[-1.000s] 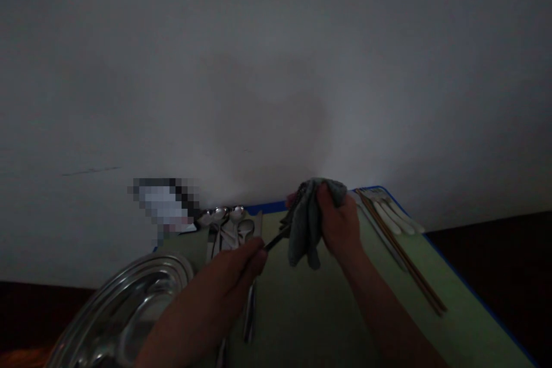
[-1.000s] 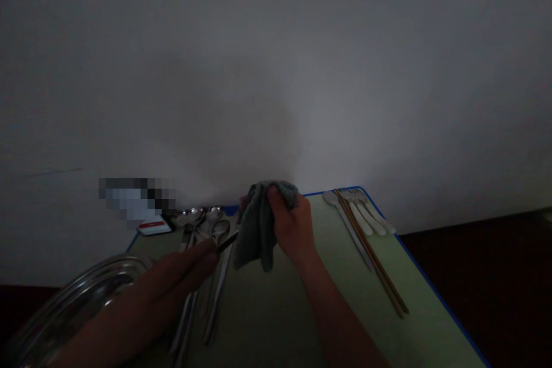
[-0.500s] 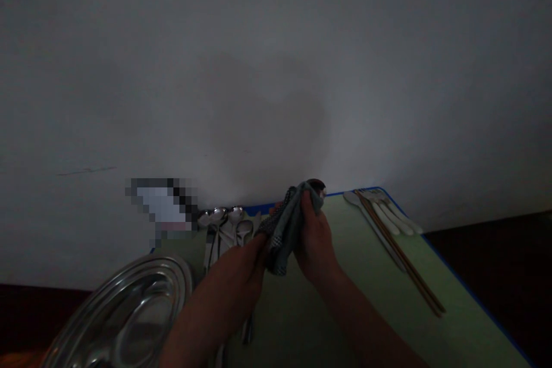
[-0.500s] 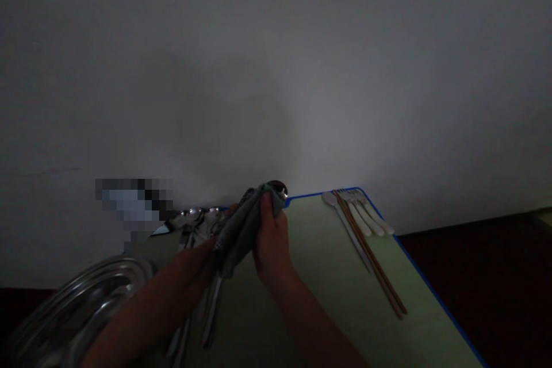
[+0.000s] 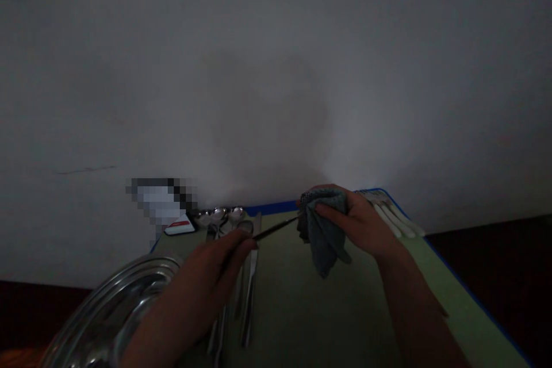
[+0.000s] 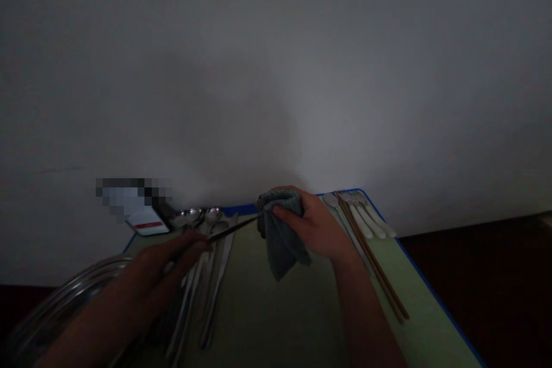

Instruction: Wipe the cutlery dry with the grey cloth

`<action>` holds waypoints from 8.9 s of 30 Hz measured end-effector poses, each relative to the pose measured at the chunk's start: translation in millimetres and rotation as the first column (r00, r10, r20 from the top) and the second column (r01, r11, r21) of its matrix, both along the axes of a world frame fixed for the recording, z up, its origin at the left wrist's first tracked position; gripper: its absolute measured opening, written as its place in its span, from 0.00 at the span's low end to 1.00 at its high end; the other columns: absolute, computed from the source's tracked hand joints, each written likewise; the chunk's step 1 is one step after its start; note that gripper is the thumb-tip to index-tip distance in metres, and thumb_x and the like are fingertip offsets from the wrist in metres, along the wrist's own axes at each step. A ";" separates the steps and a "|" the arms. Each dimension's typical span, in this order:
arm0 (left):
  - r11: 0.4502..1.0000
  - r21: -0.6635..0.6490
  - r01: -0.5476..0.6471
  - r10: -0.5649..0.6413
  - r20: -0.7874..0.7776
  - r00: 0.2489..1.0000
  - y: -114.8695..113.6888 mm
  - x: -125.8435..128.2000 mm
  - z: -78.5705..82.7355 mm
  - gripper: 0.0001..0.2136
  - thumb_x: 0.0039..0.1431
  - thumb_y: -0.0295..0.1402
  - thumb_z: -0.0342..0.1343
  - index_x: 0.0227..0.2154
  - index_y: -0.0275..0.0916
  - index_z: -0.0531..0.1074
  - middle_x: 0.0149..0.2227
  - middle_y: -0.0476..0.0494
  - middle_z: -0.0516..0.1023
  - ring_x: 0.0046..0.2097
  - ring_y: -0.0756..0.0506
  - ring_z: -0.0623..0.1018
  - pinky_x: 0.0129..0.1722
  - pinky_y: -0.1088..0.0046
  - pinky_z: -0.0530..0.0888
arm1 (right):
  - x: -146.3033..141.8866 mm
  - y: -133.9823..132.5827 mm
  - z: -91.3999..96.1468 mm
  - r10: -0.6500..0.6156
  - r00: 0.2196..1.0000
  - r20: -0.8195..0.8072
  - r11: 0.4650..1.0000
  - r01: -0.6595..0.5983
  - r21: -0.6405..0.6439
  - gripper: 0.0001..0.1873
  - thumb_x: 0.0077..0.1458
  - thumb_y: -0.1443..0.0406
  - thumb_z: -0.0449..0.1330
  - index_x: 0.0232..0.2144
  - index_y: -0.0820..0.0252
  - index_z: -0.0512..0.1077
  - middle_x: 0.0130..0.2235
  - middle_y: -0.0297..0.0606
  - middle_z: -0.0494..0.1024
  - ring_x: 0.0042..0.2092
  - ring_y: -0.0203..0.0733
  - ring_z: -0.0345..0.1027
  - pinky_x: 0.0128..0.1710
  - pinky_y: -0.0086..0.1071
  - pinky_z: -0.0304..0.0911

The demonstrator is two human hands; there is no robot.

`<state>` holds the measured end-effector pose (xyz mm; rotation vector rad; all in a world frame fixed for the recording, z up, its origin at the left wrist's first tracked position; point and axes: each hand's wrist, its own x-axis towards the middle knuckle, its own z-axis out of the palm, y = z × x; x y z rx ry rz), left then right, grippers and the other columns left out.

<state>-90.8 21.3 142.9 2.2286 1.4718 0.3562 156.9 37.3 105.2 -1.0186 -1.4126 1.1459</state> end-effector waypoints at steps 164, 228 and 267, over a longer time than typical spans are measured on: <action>0.960 0.093 -0.264 0.226 0.295 0.928 14.9 24.7 -14.0 0.12 0.58 0.40 0.47 0.38 0.40 0.67 0.35 0.46 0.77 0.32 0.47 0.77 0.32 0.73 0.73 | -49.6 10.9 -13.5 -0.455 0.887 0.076 0.890 0.450 0.072 0.13 0.52 0.56 0.54 0.32 0.60 0.71 0.30 0.37 0.77 0.32 0.39 0.70 0.31 0.31 0.61; 0.979 -0.167 0.116 -0.107 0.061 0.992 0.5 24.4 -4.9 0.13 0.59 0.38 0.39 0.32 0.42 0.68 0.31 0.47 0.75 0.35 0.45 0.75 0.36 0.71 0.69 | -82.3 6.9 -30.8 -0.463 0.792 -0.398 0.884 0.382 -0.269 0.24 0.50 0.49 0.51 0.35 0.63 0.72 0.28 0.42 0.78 0.32 0.41 0.72 0.31 0.33 0.67; 0.844 -0.458 0.280 -0.248 0.130 0.960 -2.4 31.6 1.1 0.18 0.61 0.38 0.41 0.24 0.37 0.71 0.25 0.50 0.77 0.30 0.51 0.76 0.33 0.79 0.67 | -44.0 22.6 -19.3 -0.496 0.366 -0.787 0.862 0.100 -0.496 0.16 0.44 0.53 0.60 0.32 0.58 0.73 0.30 0.31 0.76 0.31 0.34 0.69 0.38 0.31 0.66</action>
